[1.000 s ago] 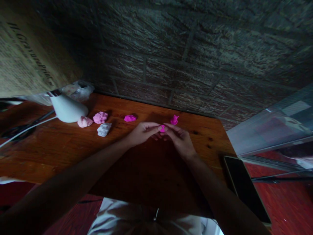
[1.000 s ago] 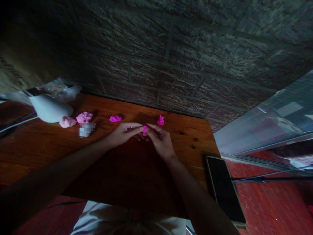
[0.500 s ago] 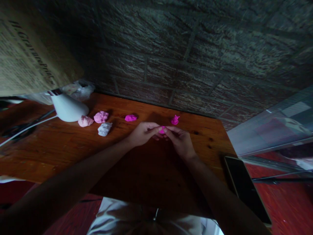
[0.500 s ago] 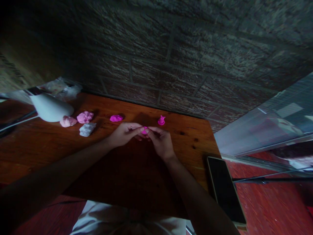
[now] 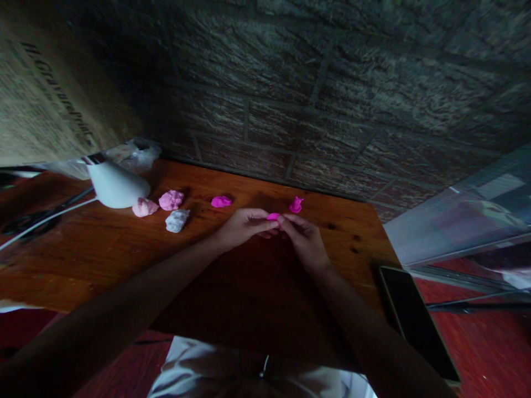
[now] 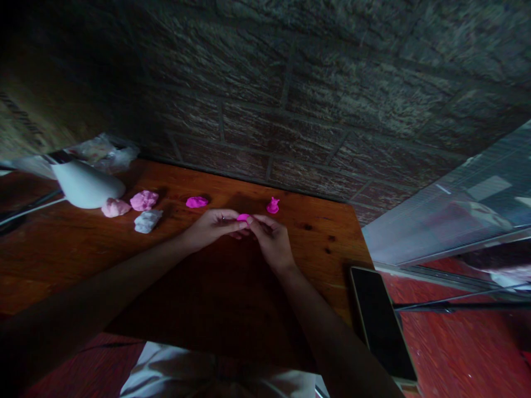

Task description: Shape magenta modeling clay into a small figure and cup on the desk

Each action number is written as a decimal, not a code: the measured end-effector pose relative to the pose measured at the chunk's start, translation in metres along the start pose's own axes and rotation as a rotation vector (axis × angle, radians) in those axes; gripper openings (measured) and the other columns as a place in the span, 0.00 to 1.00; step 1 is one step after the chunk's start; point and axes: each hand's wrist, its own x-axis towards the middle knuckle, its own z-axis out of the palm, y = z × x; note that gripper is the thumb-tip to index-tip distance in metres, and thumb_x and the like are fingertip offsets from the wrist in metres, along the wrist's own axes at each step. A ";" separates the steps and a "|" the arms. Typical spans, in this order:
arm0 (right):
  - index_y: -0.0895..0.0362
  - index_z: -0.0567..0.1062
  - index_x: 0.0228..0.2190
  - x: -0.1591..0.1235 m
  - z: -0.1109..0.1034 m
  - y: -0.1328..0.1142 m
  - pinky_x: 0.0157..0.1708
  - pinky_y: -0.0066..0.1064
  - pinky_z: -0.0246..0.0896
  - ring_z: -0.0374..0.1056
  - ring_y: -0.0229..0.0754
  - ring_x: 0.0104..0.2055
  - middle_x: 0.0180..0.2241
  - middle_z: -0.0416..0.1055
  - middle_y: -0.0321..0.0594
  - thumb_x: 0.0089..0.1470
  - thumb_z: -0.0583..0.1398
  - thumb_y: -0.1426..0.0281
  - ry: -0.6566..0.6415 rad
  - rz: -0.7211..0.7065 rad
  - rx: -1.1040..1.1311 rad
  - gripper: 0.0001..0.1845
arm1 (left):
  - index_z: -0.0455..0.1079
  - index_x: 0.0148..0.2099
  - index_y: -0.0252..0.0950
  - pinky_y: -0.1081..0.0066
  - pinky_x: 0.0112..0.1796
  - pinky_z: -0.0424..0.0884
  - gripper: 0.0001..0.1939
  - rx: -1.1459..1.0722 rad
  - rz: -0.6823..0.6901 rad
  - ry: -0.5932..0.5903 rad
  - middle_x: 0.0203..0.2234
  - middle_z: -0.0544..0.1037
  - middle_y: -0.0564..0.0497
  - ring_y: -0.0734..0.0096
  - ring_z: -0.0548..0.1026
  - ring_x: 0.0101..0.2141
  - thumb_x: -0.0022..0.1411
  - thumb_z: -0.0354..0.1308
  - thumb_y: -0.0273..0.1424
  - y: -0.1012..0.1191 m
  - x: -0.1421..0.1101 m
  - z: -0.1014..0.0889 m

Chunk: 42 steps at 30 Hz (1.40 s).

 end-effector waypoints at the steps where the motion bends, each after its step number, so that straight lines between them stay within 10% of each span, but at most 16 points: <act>1: 0.53 0.85 0.36 0.000 0.000 0.000 0.37 0.34 0.70 0.76 0.44 0.38 0.35 0.83 0.39 0.51 0.68 0.53 -0.004 0.006 0.002 0.18 | 0.78 0.40 0.31 0.66 0.41 0.79 0.20 0.002 0.004 0.005 0.35 0.85 0.45 0.66 0.83 0.37 0.56 0.72 0.43 0.000 0.000 0.000; 28: 0.50 0.84 0.41 0.004 -0.002 0.009 0.43 0.39 0.73 0.78 0.46 0.42 0.40 0.83 0.40 0.53 0.67 0.52 0.015 -0.062 -0.079 0.19 | 0.77 0.46 0.32 0.64 0.41 0.79 0.23 -0.045 0.012 0.055 0.42 0.84 0.41 0.62 0.83 0.40 0.56 0.71 0.44 -0.005 0.002 -0.004; 42: 0.53 0.84 0.37 0.001 -0.002 0.002 0.39 0.34 0.69 0.75 0.42 0.36 0.34 0.82 0.38 0.54 0.66 0.52 -0.073 -0.050 -0.061 0.18 | 0.78 0.40 0.30 0.69 0.37 0.80 0.25 0.032 -0.041 -0.106 0.35 0.85 0.42 0.67 0.83 0.34 0.58 0.68 0.50 -0.002 -0.001 -0.001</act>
